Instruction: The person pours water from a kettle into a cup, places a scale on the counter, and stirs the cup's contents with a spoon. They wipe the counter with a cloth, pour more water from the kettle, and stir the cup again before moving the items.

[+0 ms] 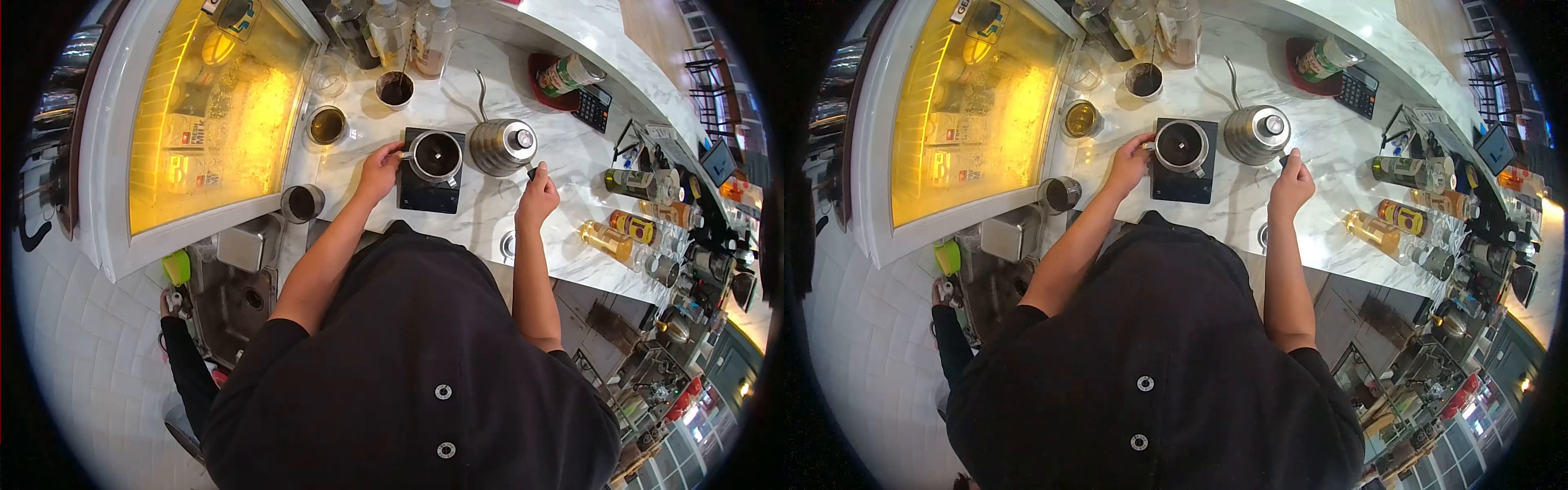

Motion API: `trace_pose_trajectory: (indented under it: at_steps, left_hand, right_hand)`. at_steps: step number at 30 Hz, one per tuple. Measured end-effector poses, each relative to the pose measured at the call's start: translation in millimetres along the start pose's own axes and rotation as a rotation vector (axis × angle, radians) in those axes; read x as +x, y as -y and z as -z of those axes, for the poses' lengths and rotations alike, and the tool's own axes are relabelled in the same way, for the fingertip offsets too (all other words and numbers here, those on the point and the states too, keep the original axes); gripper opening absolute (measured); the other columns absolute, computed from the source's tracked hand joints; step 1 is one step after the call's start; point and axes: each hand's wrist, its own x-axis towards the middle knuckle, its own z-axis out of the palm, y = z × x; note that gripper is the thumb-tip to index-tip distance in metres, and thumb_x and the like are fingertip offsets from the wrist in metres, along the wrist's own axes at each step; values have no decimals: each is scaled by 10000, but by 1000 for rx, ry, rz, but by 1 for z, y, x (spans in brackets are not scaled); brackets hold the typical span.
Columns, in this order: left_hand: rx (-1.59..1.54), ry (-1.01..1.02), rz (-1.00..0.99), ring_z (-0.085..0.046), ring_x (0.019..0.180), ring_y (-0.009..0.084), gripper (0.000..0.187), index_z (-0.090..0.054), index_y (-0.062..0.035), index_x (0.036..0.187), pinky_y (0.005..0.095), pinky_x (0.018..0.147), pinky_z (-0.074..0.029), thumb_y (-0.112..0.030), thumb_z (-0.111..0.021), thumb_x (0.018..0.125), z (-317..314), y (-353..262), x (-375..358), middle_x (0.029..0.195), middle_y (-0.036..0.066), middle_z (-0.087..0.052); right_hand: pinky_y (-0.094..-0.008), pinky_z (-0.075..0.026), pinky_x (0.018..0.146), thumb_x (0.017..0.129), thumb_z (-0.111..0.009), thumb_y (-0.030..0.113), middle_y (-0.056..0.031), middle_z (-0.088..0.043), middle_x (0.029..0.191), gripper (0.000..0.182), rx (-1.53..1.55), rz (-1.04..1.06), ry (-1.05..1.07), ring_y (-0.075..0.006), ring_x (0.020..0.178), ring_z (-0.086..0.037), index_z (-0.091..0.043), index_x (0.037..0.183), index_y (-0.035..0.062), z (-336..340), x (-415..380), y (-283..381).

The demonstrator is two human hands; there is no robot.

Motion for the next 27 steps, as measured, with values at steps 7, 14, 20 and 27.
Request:
trace_pose_trajectory:
  at_steps: [7,14,20,27]
  left_hand:
    - [250,-66,-291,-695,887,176,293,-702,-28,1303,311,799,-567,-99,-650,1024,19,26,-11,1127,109,-742]
    - [425,-45,-440,-698,884,250,263,-710,-42,1242,335,785,-582,-75,-668,985,30,10,-29,1117,127,-713]
    - [407,-5,-404,-697,943,256,275,-700,-43,1265,356,803,-593,-89,-666,996,41,6,-36,1170,149,-685]
    - [430,29,-429,-699,976,292,285,-686,-41,1281,364,829,-596,-74,-657,999,46,12,-34,1178,160,-672]
  right_hand:
    - [-275,-336,582,1066,-680,339,54,-492,658,472,-82,41,23,-64,632,-408,-657,730,8,5,-3,-7]
    - [-346,-496,786,1019,-711,273,-94,-717,926,295,-427,552,-238,-189,830,-631,-684,1054,-19,-5,-2,42]
    - [-346,-511,735,999,-736,288,-108,-727,919,312,-419,333,616,-155,791,-630,-739,1141,10,-101,-10,137]
    - [-347,-525,732,965,-735,335,-96,-717,829,376,-448,164,934,-181,759,-630,-779,1165,20,-237,27,88]
